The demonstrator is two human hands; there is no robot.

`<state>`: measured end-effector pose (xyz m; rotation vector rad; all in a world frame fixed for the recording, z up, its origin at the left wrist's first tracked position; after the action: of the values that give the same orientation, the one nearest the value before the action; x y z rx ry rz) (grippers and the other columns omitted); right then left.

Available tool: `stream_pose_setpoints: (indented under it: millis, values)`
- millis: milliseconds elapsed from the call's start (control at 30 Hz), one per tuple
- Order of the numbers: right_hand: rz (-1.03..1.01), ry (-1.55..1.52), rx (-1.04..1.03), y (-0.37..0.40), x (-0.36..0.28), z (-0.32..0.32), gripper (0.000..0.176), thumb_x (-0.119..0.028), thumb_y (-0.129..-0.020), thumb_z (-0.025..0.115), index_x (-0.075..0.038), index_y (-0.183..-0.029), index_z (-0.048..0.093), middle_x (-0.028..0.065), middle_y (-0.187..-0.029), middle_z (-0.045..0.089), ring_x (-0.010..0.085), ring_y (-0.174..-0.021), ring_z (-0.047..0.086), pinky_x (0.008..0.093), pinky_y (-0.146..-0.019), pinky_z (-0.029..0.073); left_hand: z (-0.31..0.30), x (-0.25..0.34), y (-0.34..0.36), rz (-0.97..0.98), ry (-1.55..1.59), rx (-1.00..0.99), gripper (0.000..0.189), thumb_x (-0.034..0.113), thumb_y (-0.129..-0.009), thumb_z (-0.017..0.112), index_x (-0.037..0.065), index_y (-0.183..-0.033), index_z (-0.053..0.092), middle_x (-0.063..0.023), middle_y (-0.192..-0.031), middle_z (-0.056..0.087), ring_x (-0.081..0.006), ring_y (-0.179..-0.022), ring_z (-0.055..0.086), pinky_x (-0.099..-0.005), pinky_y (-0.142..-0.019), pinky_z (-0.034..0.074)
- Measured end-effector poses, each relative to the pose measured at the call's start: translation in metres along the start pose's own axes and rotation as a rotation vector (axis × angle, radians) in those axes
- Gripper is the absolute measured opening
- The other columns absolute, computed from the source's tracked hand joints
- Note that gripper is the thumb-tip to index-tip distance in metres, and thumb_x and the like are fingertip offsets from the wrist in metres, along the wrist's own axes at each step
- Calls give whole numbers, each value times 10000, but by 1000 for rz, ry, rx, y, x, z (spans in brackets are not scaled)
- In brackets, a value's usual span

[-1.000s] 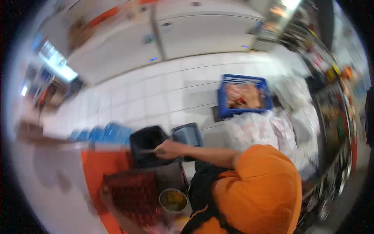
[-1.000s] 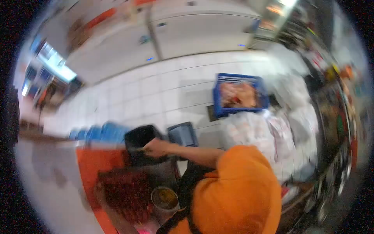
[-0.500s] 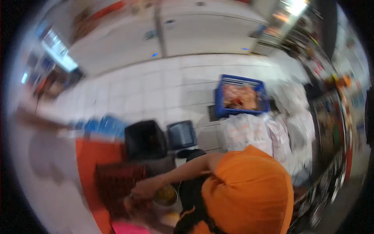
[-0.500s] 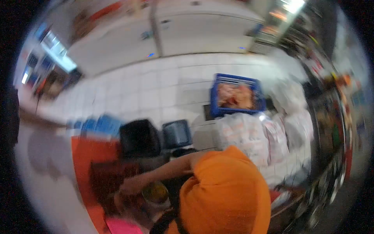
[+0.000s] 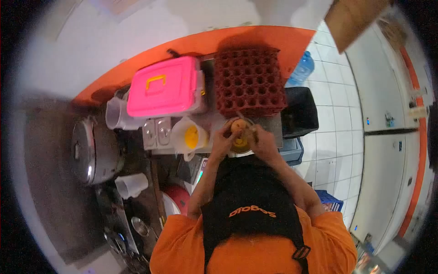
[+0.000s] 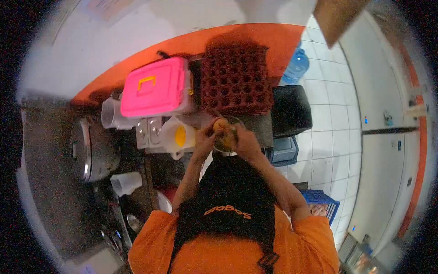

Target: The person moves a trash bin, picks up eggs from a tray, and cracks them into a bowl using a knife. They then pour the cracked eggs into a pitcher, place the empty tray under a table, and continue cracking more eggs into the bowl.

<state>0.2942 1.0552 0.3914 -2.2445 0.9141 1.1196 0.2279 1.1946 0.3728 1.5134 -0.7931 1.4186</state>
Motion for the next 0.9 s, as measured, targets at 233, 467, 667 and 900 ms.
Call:
stream_pose_setpoints:
  millis: [233,467,667,900]
  values:
    - [209,-140,-435,-36,46,41,426,-355,-787,754,-4,-1023,695,177,-835,698,235,-711,675,391,-658,507,-11,-65,3,-14,-86,-27,501,57,-801,730,47,-1285,601,-93,-1230,618,-190,-1134,593,-319,-969,484]
    - [151,-64,-445,-31,80,66,408,-313,-755,739,-29,-1045,701,202,-864,697,317,-757,672,414,-711,508,-14,-77,-4,84,-600,-29,553,45,-727,736,83,-1266,617,-171,-1264,594,-322,-1149,588,-384,-1006,464]
    - [-407,67,-161,-26,71,64,457,-277,-791,707,-64,-1191,643,233,-939,683,404,-859,650,450,-759,522,-13,-65,-1,374,-972,-170,339,72,-781,679,60,-1119,683,-177,-1167,641,-368,-1107,588,-425,-941,478]
    - [189,-285,-150,-25,63,23,334,-285,-864,713,-48,-1099,694,130,-910,718,222,-805,688,339,-747,532,9,-10,-10,366,-740,42,552,88,-728,744,78,-1263,607,-149,-1121,661,-349,-998,611,-408,-880,489]
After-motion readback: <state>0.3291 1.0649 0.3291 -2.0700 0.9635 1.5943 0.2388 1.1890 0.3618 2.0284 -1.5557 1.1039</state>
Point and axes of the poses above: each hand's wrist, its own y-axis away from the middle knuckle, its own z-axis out of the palm, x = y × z, the point moved 8 cm from there along -y, towards the middle knuckle
